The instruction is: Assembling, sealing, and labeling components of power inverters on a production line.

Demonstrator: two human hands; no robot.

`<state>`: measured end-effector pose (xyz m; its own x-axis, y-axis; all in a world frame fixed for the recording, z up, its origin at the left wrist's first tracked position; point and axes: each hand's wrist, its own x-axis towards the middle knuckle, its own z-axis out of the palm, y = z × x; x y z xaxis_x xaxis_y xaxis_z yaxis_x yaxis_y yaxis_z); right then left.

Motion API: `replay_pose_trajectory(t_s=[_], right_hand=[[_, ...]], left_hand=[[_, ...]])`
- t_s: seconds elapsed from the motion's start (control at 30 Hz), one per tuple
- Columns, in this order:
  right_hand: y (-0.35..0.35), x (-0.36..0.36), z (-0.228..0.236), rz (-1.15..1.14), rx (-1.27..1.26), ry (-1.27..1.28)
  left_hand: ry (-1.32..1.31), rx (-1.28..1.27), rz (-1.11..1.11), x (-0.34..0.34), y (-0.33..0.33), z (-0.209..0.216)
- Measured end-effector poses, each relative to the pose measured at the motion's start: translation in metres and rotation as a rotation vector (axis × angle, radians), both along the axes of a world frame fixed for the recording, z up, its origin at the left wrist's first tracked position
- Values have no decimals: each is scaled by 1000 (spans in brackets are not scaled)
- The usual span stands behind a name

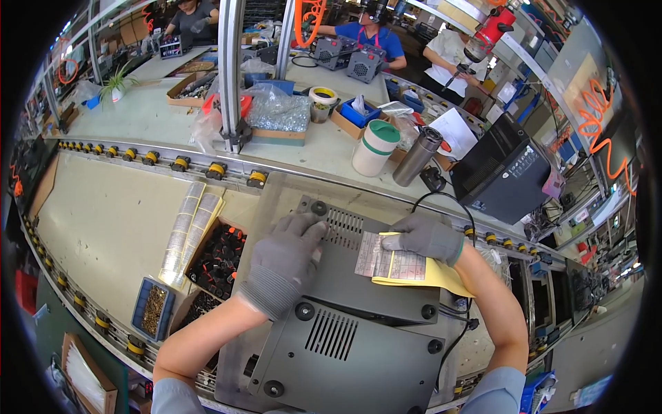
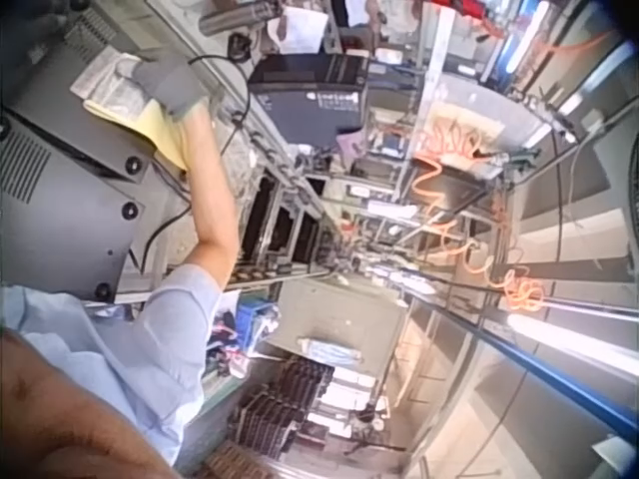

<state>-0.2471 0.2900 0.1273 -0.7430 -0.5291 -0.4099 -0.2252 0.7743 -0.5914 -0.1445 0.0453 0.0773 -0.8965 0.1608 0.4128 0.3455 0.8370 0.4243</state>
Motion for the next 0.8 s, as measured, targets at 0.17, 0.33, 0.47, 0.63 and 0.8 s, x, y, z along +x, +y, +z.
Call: replay_pose_trajectory(t_s=[0.17, 0.33, 0.47, 0.63, 0.8], right_hand=[[-3, 2, 3, -33, 36, 9], [-7, 0, 12, -23, 113, 101], [12, 7, 30, -104, 53, 0], [83, 30, 25, -104, 24, 205], [149, 94, 66, -283, -136, 68]], left_hand=[[108, -366, -191, -11, 24, 4], [-15, -574, -333, -22, 42, 6], [-79, -650, -297, -21, 47, -2], [-71, -689, -306, -21, 54, 2], [-35, -576, -471, -6, 71, 8]])
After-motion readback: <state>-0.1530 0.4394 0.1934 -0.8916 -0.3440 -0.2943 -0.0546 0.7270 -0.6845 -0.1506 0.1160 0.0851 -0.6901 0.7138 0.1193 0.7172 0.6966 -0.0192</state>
